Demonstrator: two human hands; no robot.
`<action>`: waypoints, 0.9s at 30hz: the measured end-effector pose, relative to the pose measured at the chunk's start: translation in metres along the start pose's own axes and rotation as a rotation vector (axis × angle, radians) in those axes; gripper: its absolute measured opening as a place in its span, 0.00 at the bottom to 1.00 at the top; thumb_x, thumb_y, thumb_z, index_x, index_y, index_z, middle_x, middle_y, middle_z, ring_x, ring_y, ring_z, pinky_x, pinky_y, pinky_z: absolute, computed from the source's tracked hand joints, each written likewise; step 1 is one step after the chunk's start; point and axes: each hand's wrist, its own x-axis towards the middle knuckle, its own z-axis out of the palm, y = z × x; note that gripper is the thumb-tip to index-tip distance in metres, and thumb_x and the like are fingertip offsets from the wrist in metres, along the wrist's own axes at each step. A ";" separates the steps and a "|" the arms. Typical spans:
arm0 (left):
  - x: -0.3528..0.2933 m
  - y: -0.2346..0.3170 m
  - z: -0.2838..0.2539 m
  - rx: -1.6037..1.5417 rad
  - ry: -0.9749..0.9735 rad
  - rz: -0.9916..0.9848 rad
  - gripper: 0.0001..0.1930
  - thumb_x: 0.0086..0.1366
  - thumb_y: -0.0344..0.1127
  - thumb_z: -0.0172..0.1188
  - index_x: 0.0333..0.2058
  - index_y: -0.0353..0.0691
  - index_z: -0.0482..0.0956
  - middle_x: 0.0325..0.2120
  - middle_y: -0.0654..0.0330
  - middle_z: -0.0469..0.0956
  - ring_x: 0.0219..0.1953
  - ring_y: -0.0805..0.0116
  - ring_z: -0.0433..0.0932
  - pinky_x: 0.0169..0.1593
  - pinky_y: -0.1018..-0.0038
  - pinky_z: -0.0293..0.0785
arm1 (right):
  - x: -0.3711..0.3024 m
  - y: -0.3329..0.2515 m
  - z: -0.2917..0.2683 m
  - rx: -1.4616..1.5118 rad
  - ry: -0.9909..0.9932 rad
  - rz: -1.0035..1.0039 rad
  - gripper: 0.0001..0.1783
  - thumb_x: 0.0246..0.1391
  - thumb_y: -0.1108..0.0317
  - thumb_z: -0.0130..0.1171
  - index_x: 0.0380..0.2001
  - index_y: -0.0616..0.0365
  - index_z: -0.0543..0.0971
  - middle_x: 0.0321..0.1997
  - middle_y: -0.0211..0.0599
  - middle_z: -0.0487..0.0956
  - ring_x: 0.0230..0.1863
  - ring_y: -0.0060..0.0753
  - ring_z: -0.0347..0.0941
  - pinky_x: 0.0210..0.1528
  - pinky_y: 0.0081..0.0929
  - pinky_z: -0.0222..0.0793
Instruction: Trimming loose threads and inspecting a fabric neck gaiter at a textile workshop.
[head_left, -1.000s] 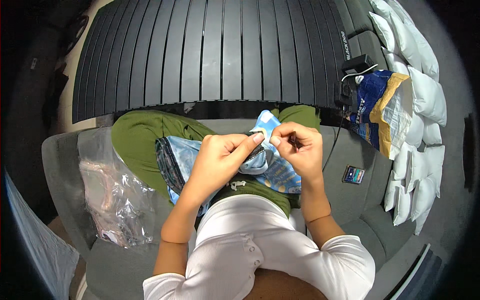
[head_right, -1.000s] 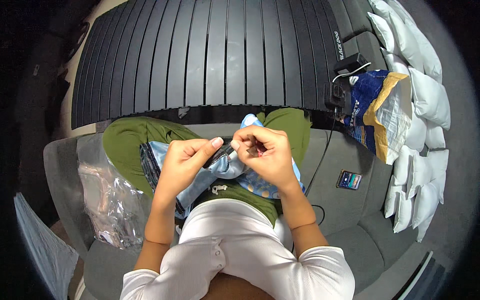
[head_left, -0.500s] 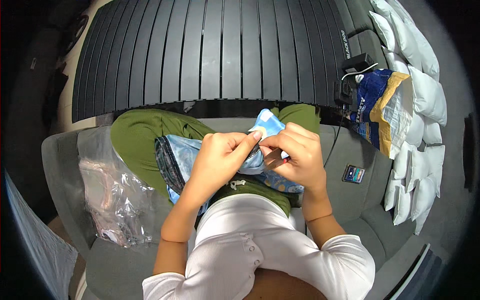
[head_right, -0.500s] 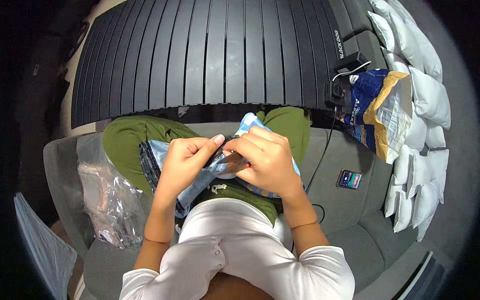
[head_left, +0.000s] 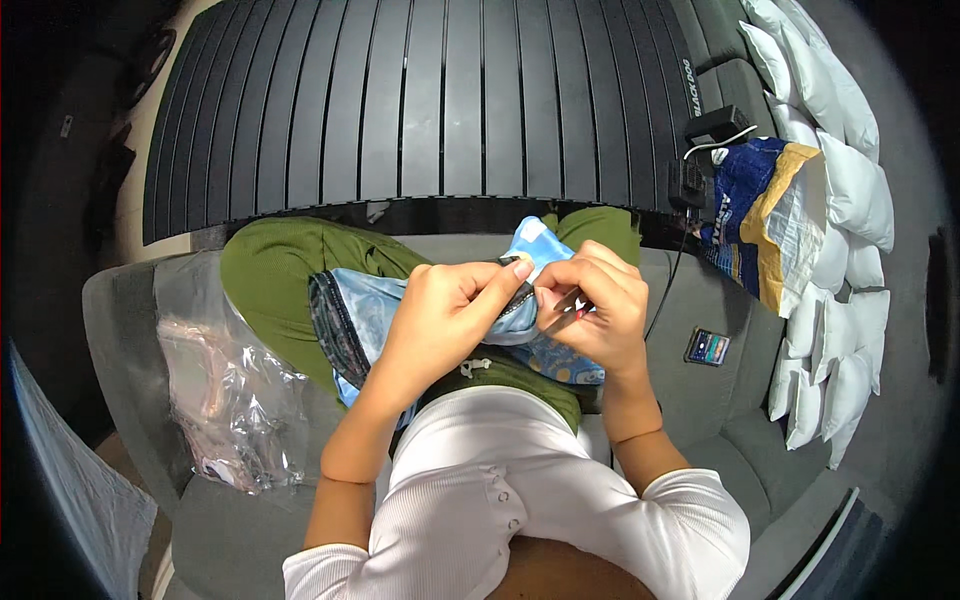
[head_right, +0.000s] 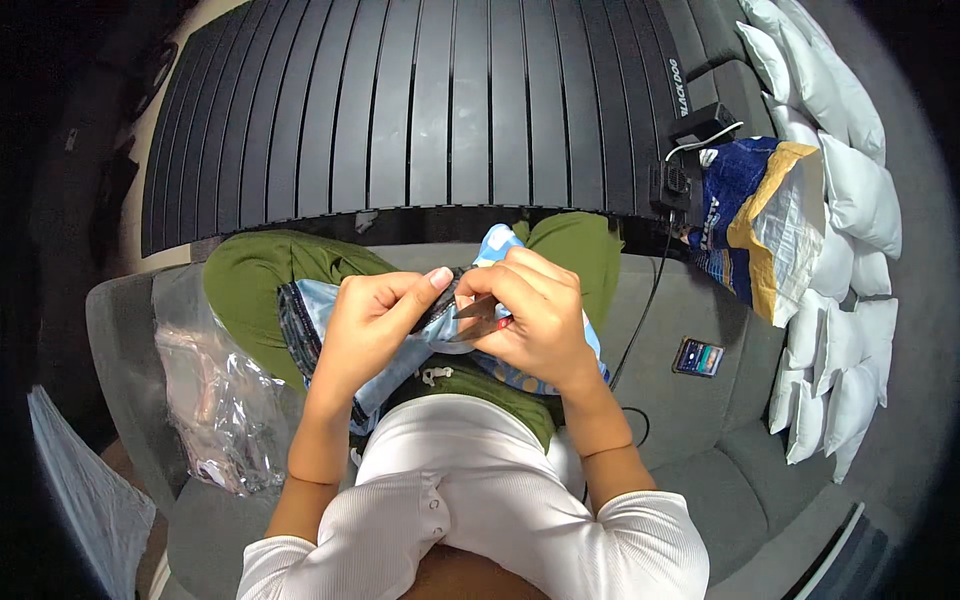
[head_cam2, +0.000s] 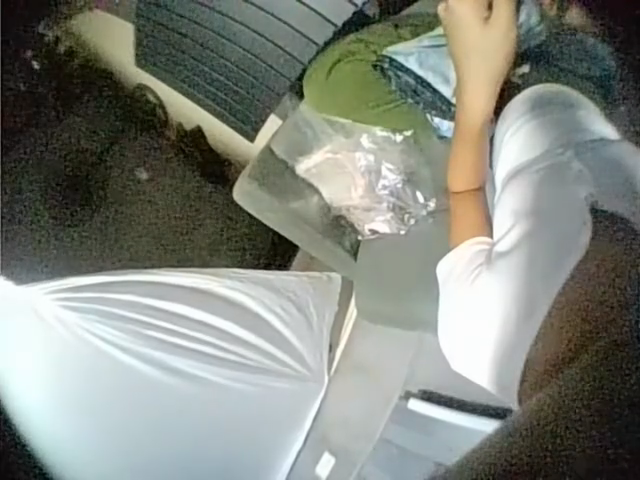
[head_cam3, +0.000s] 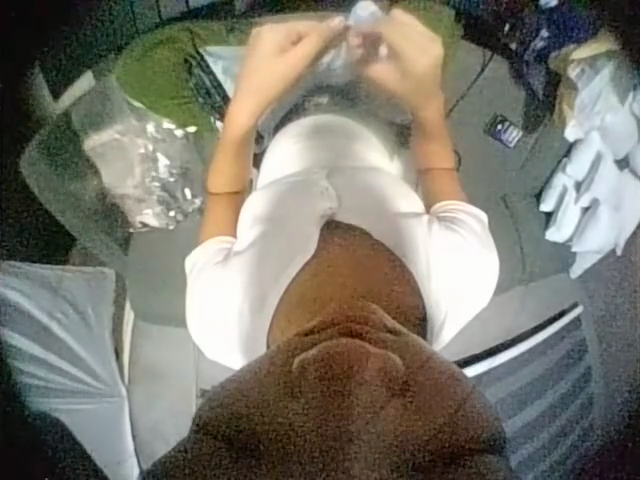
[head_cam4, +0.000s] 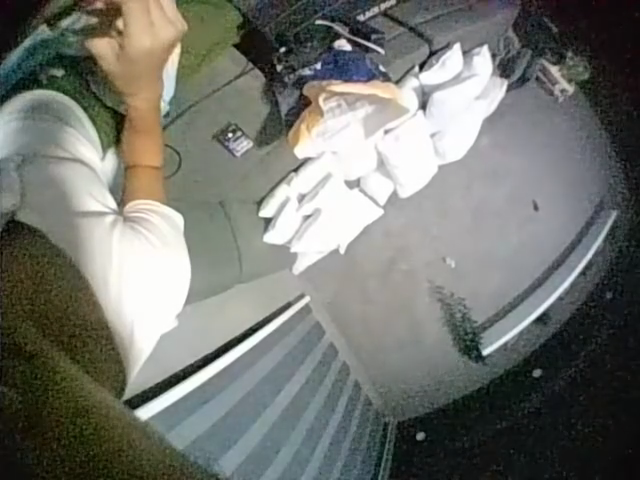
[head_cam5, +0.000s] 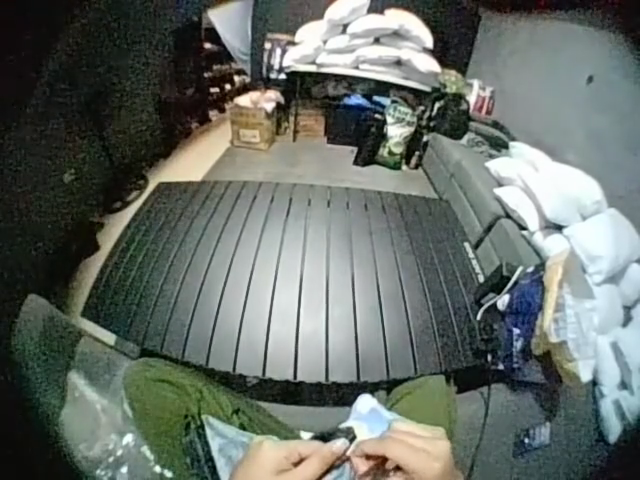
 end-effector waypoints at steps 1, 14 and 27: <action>0.000 -0.001 0.000 0.000 0.000 -0.001 0.16 0.61 0.39 0.53 0.23 0.29 0.77 0.10 0.72 0.64 0.17 0.87 0.57 0.18 0.83 0.51 | 0.000 0.000 0.000 0.000 -0.001 0.000 0.08 0.26 0.81 0.58 0.16 0.60 0.72 0.13 0.29 0.68 0.15 0.24 0.62 0.17 0.18 0.56; 0.001 -0.003 -0.004 -0.069 0.022 0.028 0.20 0.61 0.40 0.53 0.16 0.29 0.68 0.09 0.69 0.56 0.16 0.84 0.52 0.17 0.81 0.49 | -0.007 0.010 -0.012 0.157 0.066 0.306 0.08 0.34 0.82 0.61 0.23 0.63 0.77 0.18 0.28 0.72 0.18 0.13 0.62 0.18 0.11 0.53; 0.004 -0.003 0.001 0.049 0.141 0.032 0.18 0.59 0.42 0.54 0.20 0.31 0.76 0.04 0.61 0.57 0.12 0.83 0.53 0.14 0.77 0.50 | -0.005 0.002 0.007 -0.132 -0.053 -0.018 0.08 0.33 0.80 0.63 0.21 0.60 0.75 0.14 0.29 0.70 0.15 0.24 0.60 0.17 0.20 0.56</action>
